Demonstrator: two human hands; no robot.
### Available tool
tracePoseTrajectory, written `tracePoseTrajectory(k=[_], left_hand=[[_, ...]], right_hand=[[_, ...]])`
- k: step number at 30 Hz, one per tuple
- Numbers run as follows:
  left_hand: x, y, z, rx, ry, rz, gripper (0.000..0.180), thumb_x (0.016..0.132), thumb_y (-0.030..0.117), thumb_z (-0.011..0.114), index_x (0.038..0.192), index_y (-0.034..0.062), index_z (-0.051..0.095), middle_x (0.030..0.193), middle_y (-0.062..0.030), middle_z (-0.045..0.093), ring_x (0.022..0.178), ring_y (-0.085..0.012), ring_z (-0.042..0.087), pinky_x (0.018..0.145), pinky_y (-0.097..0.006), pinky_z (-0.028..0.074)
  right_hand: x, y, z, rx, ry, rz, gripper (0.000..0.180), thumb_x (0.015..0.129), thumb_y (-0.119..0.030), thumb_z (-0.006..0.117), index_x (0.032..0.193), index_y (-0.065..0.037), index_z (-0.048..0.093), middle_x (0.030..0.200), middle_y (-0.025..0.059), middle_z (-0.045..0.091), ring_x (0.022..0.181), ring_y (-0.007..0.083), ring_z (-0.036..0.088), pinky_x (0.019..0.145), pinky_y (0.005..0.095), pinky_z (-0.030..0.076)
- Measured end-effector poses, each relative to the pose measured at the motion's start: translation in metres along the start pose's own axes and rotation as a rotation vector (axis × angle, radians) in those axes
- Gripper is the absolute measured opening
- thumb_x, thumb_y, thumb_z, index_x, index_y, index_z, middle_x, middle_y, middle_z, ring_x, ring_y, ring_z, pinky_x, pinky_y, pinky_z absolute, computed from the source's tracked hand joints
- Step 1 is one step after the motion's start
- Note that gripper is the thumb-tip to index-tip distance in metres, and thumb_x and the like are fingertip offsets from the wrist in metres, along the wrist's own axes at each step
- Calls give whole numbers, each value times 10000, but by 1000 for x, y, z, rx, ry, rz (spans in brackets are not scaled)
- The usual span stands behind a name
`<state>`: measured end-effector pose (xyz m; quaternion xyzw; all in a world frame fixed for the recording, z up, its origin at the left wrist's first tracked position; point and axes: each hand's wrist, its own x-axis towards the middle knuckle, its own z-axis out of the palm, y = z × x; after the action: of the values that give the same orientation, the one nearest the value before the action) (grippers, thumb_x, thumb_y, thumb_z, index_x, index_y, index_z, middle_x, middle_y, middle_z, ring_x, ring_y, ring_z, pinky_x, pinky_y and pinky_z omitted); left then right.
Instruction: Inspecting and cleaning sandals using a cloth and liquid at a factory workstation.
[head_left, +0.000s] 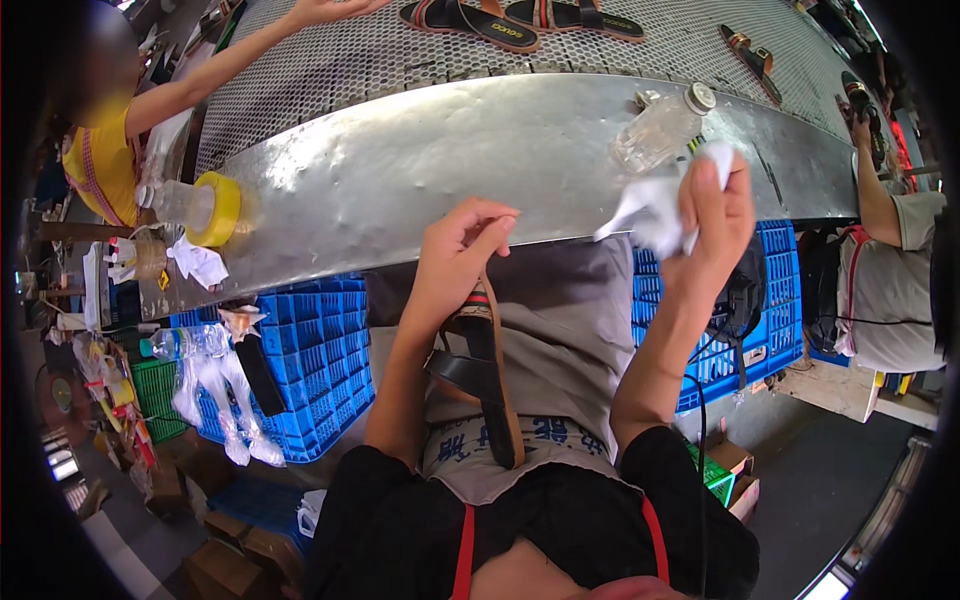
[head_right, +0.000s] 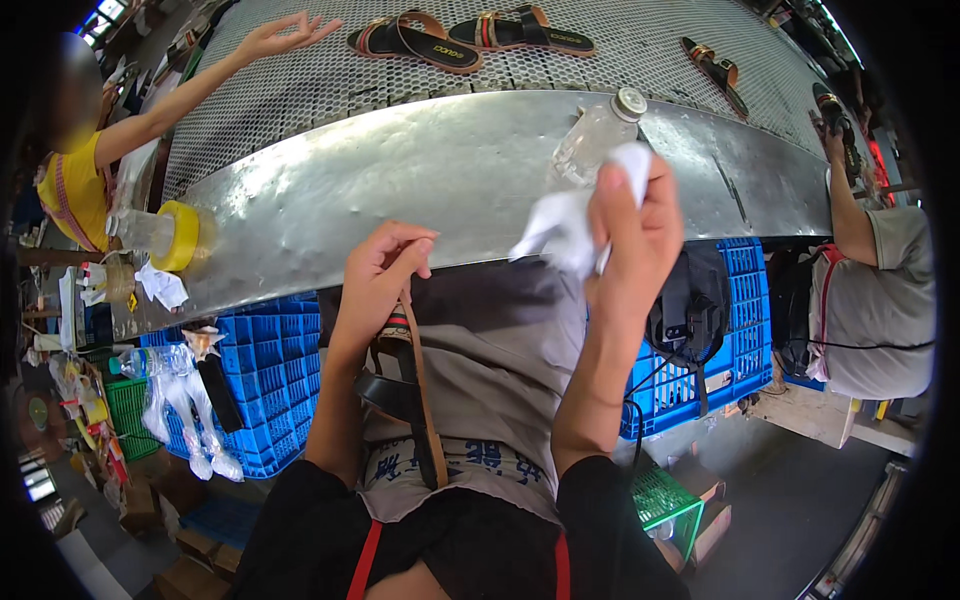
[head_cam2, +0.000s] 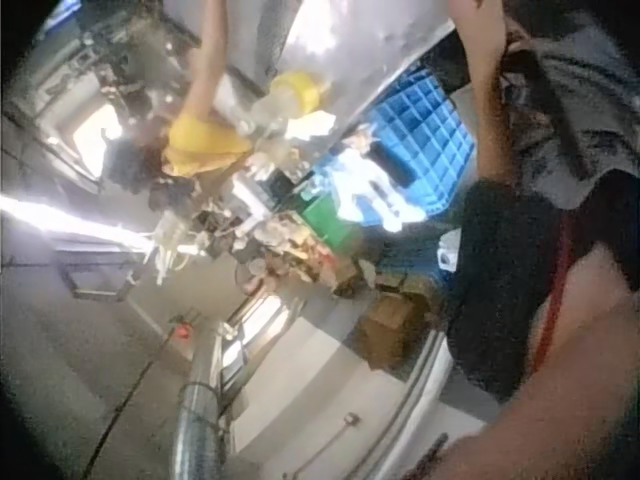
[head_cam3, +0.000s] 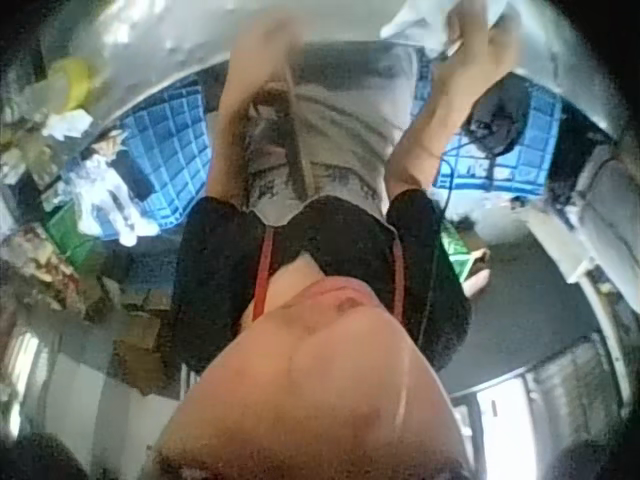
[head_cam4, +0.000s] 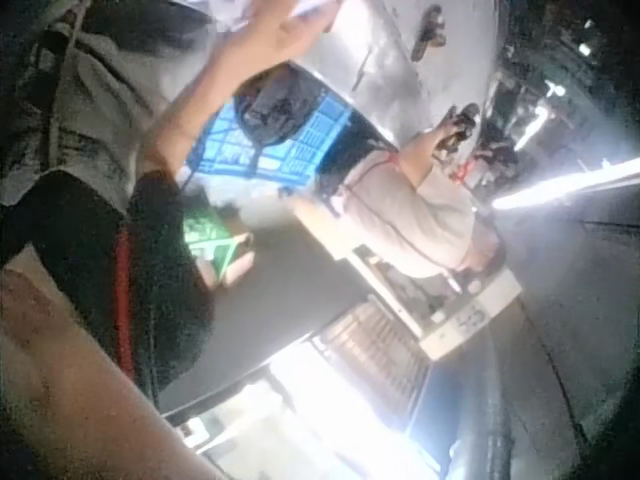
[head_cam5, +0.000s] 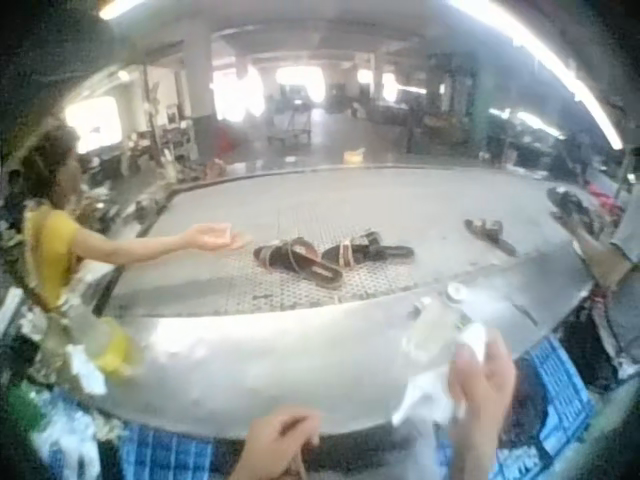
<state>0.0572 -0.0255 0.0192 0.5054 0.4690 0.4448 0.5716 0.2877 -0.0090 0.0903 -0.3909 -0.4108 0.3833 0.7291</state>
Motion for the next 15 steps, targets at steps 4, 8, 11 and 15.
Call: tracePoseTrajectory(k=[4,8,11,15], left_hand=[[2,-1,0,-23,-7,23,159,961,151,630,1060,38,684,754,13,612,696,-31,557,546,-196,334],[2,0,0,-12,-5,-36,155,962,159,629,1053,45,680,730,11,603,646,-23,508,532,-201,329],[3,0,0,1,-8,-54,157,963,167,627,1051,47,677,717,11,599,620,-19,472,527,-203,324],[4,-3,1,0,-22,-5,159,967,144,615,1064,29,667,732,-22,601,517,-27,469,456,-195,342]], right_hand=[[43,2,-15,-649,159,-333,219,981,-175,632,1063,26,602,687,8,536,591,53,437,535,221,345],[64,4,-24,-960,140,-430,296,971,-239,662,1114,16,613,717,57,574,646,89,484,591,245,419],[75,13,-27,-976,65,-377,311,938,-260,708,1089,-1,623,740,66,593,642,102,492,602,244,430],[79,19,-32,-966,9,-386,357,893,-275,760,1074,-3,616,779,80,634,655,117,525,624,251,453]])
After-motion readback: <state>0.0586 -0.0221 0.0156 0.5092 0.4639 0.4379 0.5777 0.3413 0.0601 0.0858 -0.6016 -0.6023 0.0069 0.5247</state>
